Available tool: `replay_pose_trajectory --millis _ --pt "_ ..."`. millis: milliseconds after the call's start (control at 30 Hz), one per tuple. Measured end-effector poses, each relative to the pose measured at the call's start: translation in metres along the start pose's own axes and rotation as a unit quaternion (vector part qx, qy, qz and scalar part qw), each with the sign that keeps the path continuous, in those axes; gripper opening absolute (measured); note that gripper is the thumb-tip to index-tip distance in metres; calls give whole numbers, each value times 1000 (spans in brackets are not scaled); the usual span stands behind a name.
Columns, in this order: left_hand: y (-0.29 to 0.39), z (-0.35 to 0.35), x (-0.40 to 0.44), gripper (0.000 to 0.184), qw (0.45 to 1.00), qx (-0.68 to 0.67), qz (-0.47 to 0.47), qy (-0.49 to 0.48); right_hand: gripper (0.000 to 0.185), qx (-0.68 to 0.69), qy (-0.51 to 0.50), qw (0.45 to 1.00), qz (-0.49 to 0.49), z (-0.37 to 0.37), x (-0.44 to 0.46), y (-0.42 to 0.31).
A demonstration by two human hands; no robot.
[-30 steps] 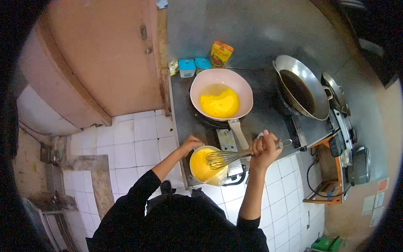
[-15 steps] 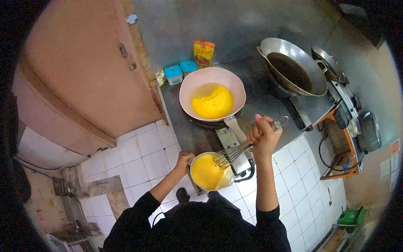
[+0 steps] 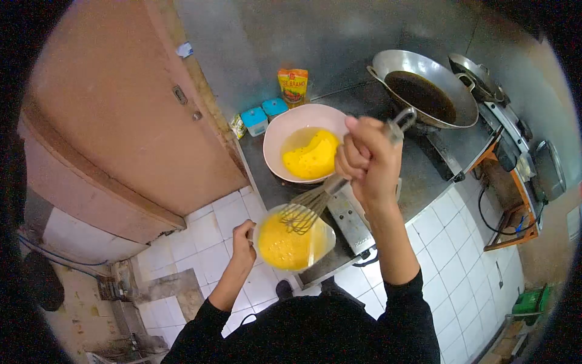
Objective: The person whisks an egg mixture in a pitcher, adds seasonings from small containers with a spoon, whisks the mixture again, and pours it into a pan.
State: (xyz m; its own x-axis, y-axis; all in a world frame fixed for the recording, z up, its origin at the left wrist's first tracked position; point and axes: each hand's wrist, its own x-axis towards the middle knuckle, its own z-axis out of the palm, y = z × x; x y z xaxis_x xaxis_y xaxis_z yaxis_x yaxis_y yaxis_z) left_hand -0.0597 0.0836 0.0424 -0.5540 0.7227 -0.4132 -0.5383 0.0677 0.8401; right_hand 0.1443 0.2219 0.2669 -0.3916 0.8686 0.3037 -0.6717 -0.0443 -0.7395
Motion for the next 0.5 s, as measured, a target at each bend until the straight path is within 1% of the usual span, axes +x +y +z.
replay_pose_trajectory --millis 67,133,167,200,233,267,333,367,400,467,500 --pt "26 9 -5 21 999 -22 19 40 40 33 -10 999 -1 9 15 -8" --pt "53 22 -7 20 998 -35 30 45 39 -11 -44 997 -57 17 33 -10" --pt "66 28 -6 22 997 -26 57 48 39 -7 -43 997 -61 19 42 -14" --pt "74 31 -3 23 995 -18 84 51 38 22 -54 997 -43 22 51 -18" --pt "82 28 5 22 995 -16 89 30 38 51 -65 996 -27 23 61 -23" --pt "89 32 11 22 995 -10 93 28 38 56 -64 996 -32 23 73 -26" --pt "106 48 19 17 991 -43 83 97 36 85 -56 995 -24 22 94 -33" --pt "118 48 18 13 995 -4 76 63 35 75 -54 995 -46 23 102 -38" --pt "126 52 22 13 995 0 80 61 35 78 -54 994 -51 22 111 -42" --pt "141 63 32 10 997 2 63 34 34 81 -5 992 -92 20 130 -50" --pt "146 70 38 10 997 3 69 34 35 81 -1 991 -107 16 139 -54"
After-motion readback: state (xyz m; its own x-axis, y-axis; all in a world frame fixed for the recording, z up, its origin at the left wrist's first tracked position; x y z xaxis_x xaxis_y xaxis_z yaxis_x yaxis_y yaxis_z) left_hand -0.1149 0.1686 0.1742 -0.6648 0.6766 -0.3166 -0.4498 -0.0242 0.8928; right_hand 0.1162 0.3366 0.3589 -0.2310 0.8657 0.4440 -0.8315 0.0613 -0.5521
